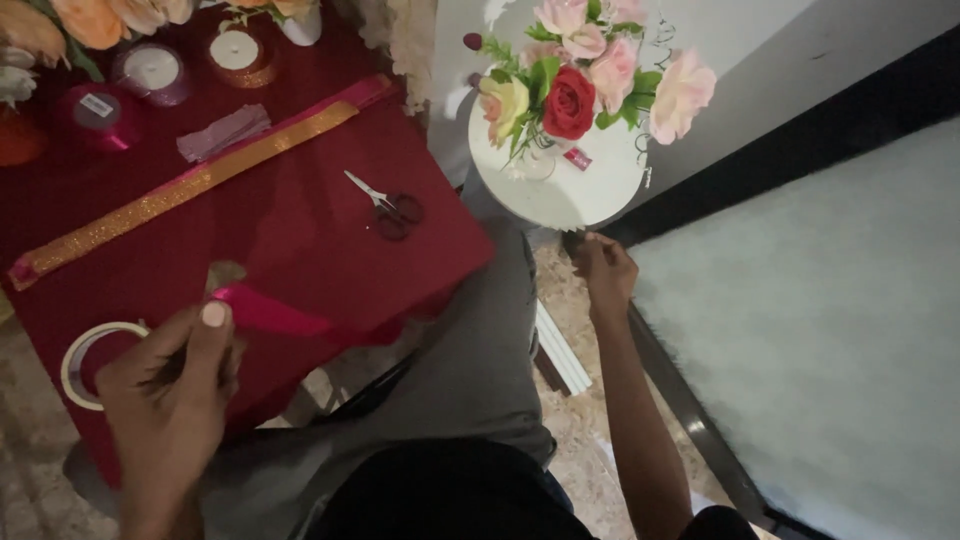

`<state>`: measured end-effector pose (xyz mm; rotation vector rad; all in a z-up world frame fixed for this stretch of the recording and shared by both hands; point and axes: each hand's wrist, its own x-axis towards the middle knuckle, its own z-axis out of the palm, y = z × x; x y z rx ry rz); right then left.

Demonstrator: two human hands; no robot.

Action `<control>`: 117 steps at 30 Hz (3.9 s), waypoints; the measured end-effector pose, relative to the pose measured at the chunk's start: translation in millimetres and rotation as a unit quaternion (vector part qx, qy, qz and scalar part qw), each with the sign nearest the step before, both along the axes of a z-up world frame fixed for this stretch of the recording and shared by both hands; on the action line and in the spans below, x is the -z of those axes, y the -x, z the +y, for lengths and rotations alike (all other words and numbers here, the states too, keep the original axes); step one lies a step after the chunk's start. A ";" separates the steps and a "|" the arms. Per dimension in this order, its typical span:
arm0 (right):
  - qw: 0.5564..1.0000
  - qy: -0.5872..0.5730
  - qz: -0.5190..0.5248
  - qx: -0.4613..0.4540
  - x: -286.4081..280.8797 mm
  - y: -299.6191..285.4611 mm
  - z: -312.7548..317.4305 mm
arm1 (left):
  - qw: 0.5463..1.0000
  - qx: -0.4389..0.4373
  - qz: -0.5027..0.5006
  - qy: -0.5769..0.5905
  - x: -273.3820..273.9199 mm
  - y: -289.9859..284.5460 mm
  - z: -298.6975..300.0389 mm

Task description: The person wraps a pink ribbon around a wooden stick, securing it with tape. They then use scissors to trim the excess ribbon and continue wrapping the stick.

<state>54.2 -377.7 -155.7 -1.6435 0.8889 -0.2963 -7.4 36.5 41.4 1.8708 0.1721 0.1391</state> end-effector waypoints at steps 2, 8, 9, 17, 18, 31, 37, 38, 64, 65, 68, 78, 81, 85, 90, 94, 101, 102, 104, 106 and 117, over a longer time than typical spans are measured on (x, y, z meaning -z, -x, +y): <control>1.000 -0.025 -0.013 -0.001 6.6 -2.7 -3.8 | 1.000 -0.003 -0.005 -0.002 1.1 0.5 0.3; 0.996 -0.075 -0.042 -0.011 10.2 -6.4 -5.3 | 1.000 -0.005 -0.005 -0.012 7.8 2.4 2.8; 0.995 -0.083 -0.043 -0.016 10.1 -8.3 -5.6 | 1.000 -0.013 0.005 -0.011 8.9 3.0 2.6; 0.989 -0.119 -0.088 -0.019 13.7 -8.9 -5.8 | 1.000 -0.014 0.007 -0.001 7.7 2.0 -0.4; 0.987 -0.127 -0.094 -0.020 14.9 -8.3 -6.8 | 1.000 -0.013 0.003 0.001 5.9 2.7 -1.2; 0.993 -0.096 -0.060 -0.035 1.4 -7.3 2.6 | 0.999 -0.026 0.033 0.004 7.4 0.2 -2.9; 0.989 -0.129 -0.065 -0.002 8.9 -11.5 -0.8 | 1.000 0.008 0.008 -0.010 -0.4 1.4 -5.4; 0.988 -0.138 -0.075 0.004 10.5 -11.8 -1.4 | 1.000 0.006 0.011 -0.003 1.3 1.7 -4.9; 0.951 0.276 -0.134 -0.026 120.9 -29.8 -66.4 | 0.994 -0.017 -0.104 0.023 -11.1 -2.5 -12.2; 0.957 0.241 -0.150 -0.058 97.6 -23.2 -54.1 | 0.994 -0.014 -0.104 0.024 -6.0 -2.5 -10.4; 0.942 0.261 -0.141 -0.157 4.3 -5.4 -2.4 | 0.998 -0.016 -0.053 0.006 -11.2 -1.8 -6.2; 0.637 0.245 -0.292 -0.670 -253.8 -33.0 154.8 | 0.997 0.039 -0.024 -0.054 -37.2 8.8 -3.6; 0.510 0.236 -0.346 -0.751 -277.2 -56.6 194.1 | 0.998 0.040 -0.024 -0.040 -45.0 11.4 -2.4; 0.461 0.192 -0.277 -0.821 -289.3 -70.3 225.3 | 0.996 0.037 -0.043 -0.073 -42.5 12.2 1.5; 0.433 0.181 -0.167 -0.867 -290.3 -77.0 243.3 | 0.998 0.040 -0.002 -0.051 -38.9 12.3 4.8; 0.419 0.162 -0.150 -0.881 -287.3 -84.9 246.3 | 0.998 0.041 0.015 -0.048 -37.1 13.1 6.0; 0.452 0.167 -0.129 -0.866 -298.6 -75.6 252.8 | 0.997 0.047 -0.058 -0.009 -31.9 11.3 7.7; 0.452 0.171 -0.129 -0.866 -299.2 -75.3 253.0 | 0.997 0.048 -0.055 -0.009 -30.7 11.7 7.6; 0.450 0.173 -0.133 -0.866 -298.1 -75.5 253.8 | 0.997 0.049 -0.056 -0.009 -32.1 12.1 7.6; 0.447 0.175 -0.136 -0.867 -297.2 -75.4 254.2 | 0.997 0.049 -0.055 -0.008 -33.0 13.6 6.8; 0.444 0.168 -0.146 -0.868 -293.5 -76.7 254.1 | 0.996 0.056 -0.067 -0.019 -28.0 13.5 6.0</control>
